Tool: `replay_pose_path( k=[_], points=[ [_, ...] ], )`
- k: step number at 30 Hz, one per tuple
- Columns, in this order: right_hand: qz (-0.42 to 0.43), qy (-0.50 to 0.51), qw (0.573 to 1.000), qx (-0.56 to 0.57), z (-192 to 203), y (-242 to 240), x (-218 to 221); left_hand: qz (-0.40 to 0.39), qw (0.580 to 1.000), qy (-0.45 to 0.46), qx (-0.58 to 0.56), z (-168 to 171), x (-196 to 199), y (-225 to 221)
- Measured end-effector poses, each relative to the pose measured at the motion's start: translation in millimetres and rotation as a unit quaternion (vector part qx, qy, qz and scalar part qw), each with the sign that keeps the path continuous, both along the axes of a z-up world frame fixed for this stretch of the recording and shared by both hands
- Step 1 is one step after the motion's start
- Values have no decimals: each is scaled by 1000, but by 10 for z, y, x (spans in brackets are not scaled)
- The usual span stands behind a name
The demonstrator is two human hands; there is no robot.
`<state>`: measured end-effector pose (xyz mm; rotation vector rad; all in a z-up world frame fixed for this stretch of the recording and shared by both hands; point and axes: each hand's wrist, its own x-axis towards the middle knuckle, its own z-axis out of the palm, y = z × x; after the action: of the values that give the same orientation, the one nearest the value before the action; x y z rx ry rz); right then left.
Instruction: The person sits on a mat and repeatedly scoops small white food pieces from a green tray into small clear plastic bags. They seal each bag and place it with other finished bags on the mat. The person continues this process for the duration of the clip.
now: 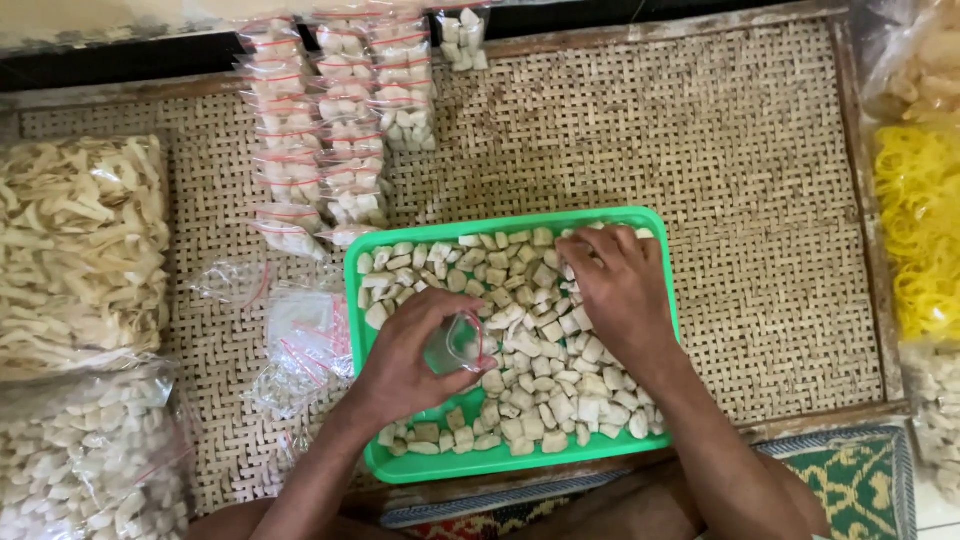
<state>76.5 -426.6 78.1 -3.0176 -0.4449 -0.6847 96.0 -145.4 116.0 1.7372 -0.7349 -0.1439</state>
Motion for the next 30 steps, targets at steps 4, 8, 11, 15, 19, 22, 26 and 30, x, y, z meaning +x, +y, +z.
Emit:
replay_pose_path(
  k=[4,8,11,15,19,22,26,30],
  points=[
    [5,25,999,24,12,10,-10,8,1000,-16,7,-171,-14,19],
    [-14,60,996,63,13,-9,-43,18,999,-34,12,-225,-35,-2],
    [4,118,958,260,183,76,-109,35,998,-48,16,-295,-62,-22],
    [21,156,842,515,486,520,-385,67,995,-66,39,-288,-131,-87],
    [102,124,885,437,557,750,-474,79,971,-88,208,-456,-271,-102],
    [118,158,898,393,483,771,-469,55,961,-126,240,-416,-279,-100],
    [140,291,862,391,530,651,-419,35,943,-238,231,-442,-292,-93],
    [168,407,807,394,594,678,-432,34,921,-303,241,-419,-317,-73]
  ],
)
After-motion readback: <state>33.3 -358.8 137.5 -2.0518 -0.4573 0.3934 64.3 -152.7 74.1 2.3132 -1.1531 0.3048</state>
